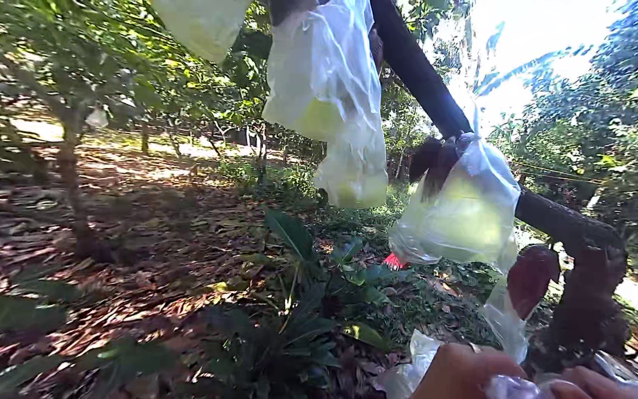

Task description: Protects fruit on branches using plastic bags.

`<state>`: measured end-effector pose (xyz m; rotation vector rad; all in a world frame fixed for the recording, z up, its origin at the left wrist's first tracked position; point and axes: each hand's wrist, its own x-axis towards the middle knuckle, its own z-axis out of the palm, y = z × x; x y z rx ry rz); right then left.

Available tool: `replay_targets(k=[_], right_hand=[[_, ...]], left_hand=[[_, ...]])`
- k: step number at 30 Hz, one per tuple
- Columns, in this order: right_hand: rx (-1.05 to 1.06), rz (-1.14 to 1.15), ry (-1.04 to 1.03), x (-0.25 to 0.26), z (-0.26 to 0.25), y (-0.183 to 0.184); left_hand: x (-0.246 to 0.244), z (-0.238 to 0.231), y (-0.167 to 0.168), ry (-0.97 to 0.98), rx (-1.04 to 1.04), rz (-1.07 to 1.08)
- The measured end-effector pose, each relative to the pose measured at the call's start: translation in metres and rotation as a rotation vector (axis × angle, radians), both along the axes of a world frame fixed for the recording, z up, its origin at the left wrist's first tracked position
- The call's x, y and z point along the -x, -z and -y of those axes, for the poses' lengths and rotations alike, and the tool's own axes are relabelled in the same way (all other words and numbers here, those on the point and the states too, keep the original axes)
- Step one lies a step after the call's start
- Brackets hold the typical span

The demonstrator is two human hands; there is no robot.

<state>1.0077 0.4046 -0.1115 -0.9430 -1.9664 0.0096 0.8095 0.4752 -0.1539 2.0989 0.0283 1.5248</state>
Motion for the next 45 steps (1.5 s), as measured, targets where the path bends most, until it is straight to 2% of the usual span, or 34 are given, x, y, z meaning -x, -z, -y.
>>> replay_targets(k=[4,7,12,16,20,24,31,34,37,40,45], right_hand=[[0.03,0.122,-0.139,0.029,-0.017,-0.021],[0.021,0.129,-0.218,0.053,-0.026,-0.034],[-0.114,0.185,-0.177,0.076,-0.032,-0.055],[-0.141,0.203,-0.178,0.081,-0.043,-0.055],[-0.118,0.047,-0.249,0.083,-0.047,-0.054],[0.043,-0.118,-0.511,0.078,-0.048,-0.057],[0.568,-0.562,-0.981,0.077,-0.037,-0.053],[0.579,-0.514,-1.029,0.068,-0.031,-0.064],[0.365,-0.323,-0.919,0.063,-0.022,-0.09],[0.153,-0.191,-0.809,0.075,-0.016,-0.127],[-0.053,-0.017,-0.761,0.117,-0.043,-0.208]], left_hand=[[0.026,-0.012,-0.009,0.031,0.035,0.15],[0.045,-0.012,-0.016,-0.04,0.042,0.196],[0.069,-0.012,-0.027,-0.083,0.002,0.258],[0.085,-0.006,-0.035,0.117,0.121,0.301],[0.091,-0.013,-0.031,0.42,0.251,0.295],[0.091,-0.021,-0.024,0.651,0.236,0.277],[0.084,-0.017,-0.014,0.682,0.248,0.141],[0.093,-0.017,-0.018,0.603,0.196,-0.022],[0.103,-0.021,-0.031,0.358,0.052,-0.102],[0.113,-0.03,-0.064,0.08,-0.13,-0.02],[0.107,-0.057,-0.131,-0.12,-0.021,0.292]])
